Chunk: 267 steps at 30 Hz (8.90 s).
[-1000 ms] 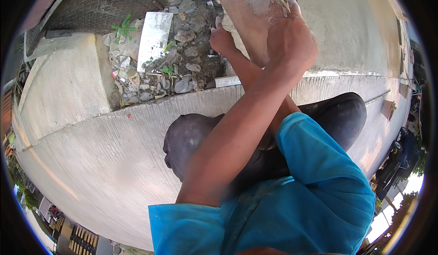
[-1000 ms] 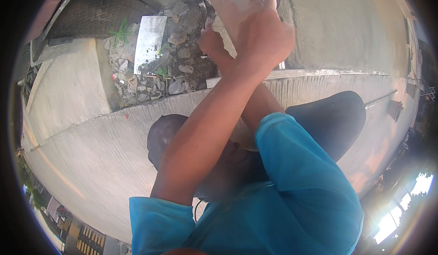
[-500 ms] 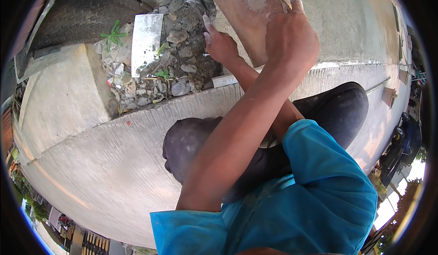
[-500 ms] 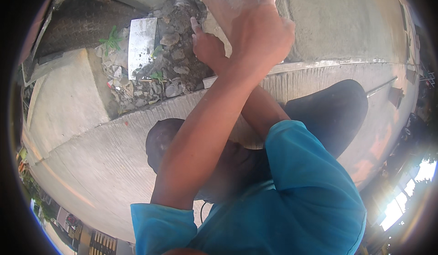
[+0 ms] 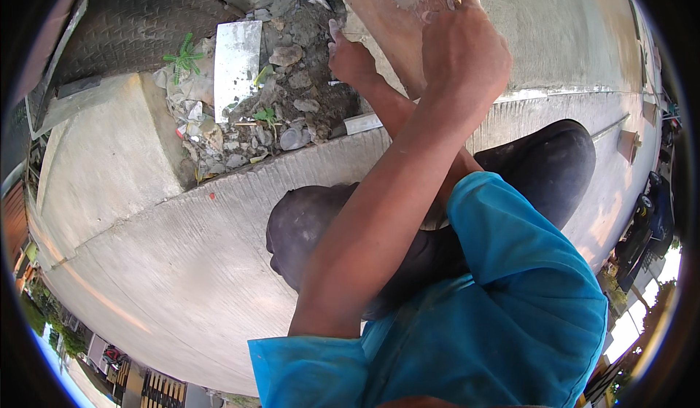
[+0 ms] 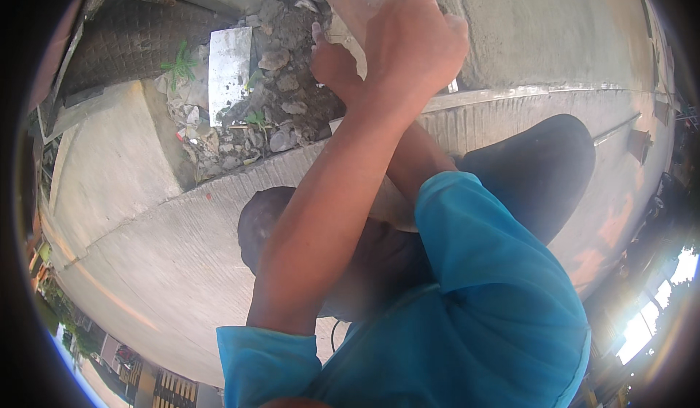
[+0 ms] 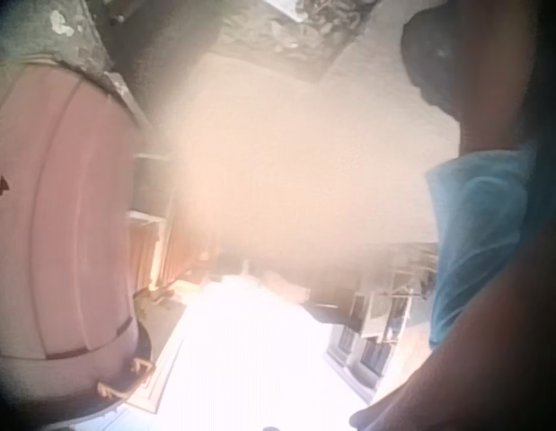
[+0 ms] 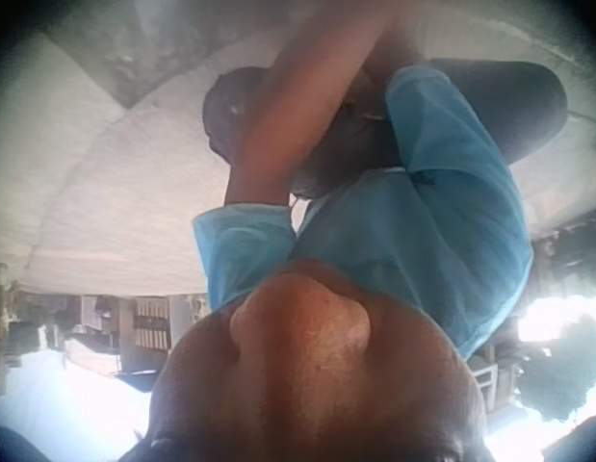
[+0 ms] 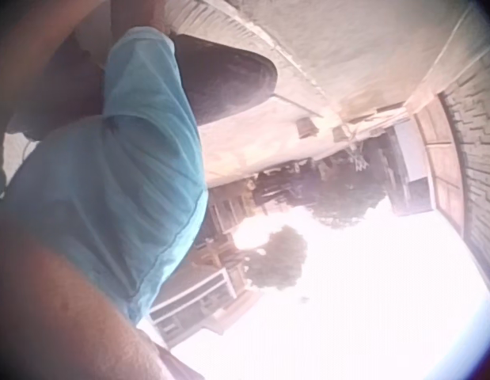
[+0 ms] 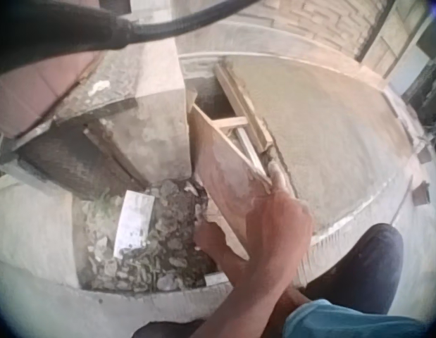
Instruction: The person walks across a concrete rooftop and kneels to repair a damaged section. Using a hammer and a wooden board, they repeatedly strike and scrape the concrete edge to remove loose material and shape the surface.
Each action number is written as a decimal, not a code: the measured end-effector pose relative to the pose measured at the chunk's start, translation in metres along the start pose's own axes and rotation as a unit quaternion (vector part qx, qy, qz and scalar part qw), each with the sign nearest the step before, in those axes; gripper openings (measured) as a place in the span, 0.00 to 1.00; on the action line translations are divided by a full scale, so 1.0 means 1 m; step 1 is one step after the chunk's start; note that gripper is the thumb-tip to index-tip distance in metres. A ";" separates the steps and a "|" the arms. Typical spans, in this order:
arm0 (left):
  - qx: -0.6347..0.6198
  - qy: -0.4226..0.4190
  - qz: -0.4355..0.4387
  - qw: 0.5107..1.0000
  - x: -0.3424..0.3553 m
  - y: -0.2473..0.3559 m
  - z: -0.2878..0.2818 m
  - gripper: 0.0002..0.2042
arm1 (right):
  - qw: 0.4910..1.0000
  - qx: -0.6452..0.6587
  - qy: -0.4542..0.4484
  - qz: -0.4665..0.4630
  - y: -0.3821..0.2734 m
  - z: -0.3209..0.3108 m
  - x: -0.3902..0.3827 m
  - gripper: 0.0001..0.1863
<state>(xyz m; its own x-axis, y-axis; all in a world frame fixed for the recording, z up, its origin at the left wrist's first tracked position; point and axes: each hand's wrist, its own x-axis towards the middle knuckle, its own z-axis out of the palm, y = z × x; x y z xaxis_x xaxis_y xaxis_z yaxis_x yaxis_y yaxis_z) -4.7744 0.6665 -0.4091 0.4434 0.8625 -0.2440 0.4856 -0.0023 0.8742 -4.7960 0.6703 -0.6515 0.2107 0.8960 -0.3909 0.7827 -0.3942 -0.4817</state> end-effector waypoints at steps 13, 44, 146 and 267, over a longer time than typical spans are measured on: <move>-0.005 0.046 0.035 0.998 -0.001 -0.013 0.008 0.31 | 0.999 -0.019 0.010 -0.048 -0.013 -0.017 -0.019 0.32; 0.006 0.070 0.032 0.997 -0.015 0.011 0.001 0.31 | 0.992 0.100 -0.077 0.026 0.006 -0.018 0.012 0.34; 0.033 -0.013 -0.027 0.999 0.003 -0.007 0.025 0.31 | 0.972 0.228 0.034 0.045 -0.007 -0.005 -0.053 0.26; -0.160 0.333 0.288 0.884 -0.068 0.041 0.024 0.28 | 0.957 0.256 0.140 0.009 -0.003 -0.061 0.093 0.30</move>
<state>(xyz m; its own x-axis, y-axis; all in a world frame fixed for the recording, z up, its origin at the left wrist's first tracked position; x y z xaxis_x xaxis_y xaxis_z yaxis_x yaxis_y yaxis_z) -4.7663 0.5957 -0.3665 -0.0451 0.8718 0.4878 0.0397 -0.4863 0.8729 -4.7433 0.7676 -0.6386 0.4254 0.8797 -0.2123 0.4033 -0.3943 -0.8258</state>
